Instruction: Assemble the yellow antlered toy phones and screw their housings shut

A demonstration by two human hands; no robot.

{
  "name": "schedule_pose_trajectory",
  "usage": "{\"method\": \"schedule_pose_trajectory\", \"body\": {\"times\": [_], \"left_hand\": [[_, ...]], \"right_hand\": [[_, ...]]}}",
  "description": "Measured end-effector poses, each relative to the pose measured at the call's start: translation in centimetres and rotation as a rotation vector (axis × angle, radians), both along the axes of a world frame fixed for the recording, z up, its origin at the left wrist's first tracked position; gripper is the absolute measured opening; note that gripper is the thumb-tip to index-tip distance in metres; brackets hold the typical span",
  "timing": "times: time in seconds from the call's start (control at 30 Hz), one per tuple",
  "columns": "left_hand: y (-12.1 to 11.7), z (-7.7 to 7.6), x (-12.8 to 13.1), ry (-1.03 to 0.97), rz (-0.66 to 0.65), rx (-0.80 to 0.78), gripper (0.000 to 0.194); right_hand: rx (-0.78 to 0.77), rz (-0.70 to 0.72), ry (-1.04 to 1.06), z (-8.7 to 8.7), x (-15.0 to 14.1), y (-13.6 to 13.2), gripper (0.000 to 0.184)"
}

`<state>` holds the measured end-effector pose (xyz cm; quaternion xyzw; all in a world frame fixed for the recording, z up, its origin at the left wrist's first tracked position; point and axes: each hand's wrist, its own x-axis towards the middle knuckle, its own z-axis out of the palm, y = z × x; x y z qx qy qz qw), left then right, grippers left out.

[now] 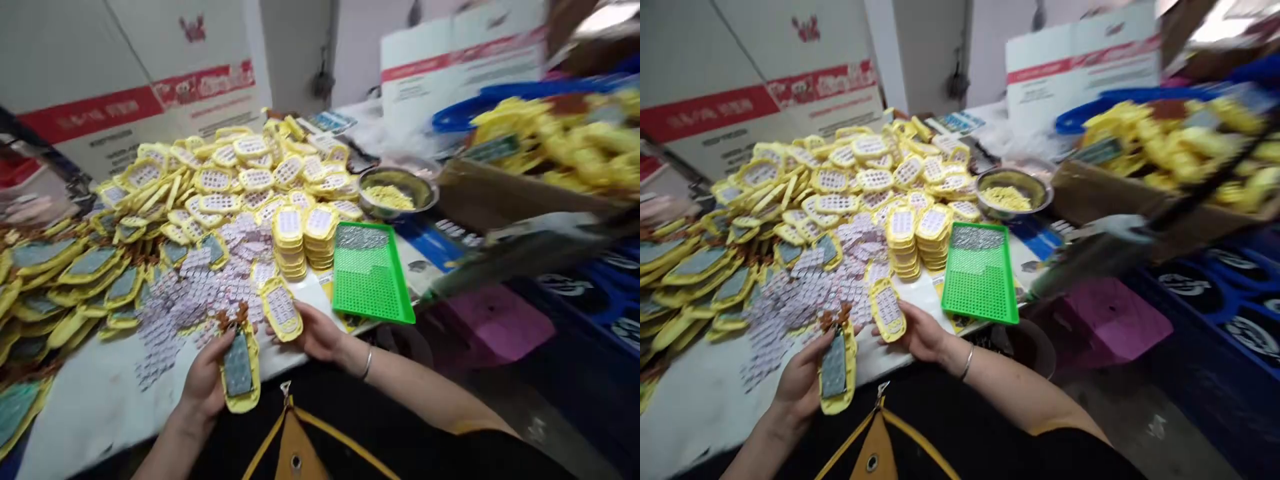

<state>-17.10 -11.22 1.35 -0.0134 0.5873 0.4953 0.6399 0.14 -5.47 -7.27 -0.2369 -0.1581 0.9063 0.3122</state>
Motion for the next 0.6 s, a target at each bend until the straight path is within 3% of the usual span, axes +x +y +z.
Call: {"method": "schedule_pose_trajectory", "body": {"times": [0.1, 0.23, 0.37, 0.6], "left_hand": [[0.4, -0.3, 0.2, -0.059, -0.007, 0.033, 0.017], [-0.2, -1.9, -0.4, -0.184, -0.098, 0.141, 0.013], [-1.1, -3.2, -0.2, -0.245, -0.138, 0.289, 0.026], [-1.7, -4.2, -0.3, -0.323, -0.156, 0.309, 0.035]], "right_hand": [[0.017, -0.025, -0.001, 0.6, 1.2, -0.1, 0.034], [-0.020, 0.006, -0.051, 0.7, 2.2, -0.2, 0.039], [-0.008, 0.037, -0.146, 0.6, 2.6, -0.7, 0.044], [-0.067, 0.020, -0.370, 1.3, 2.5, -0.9, 0.049]]}}
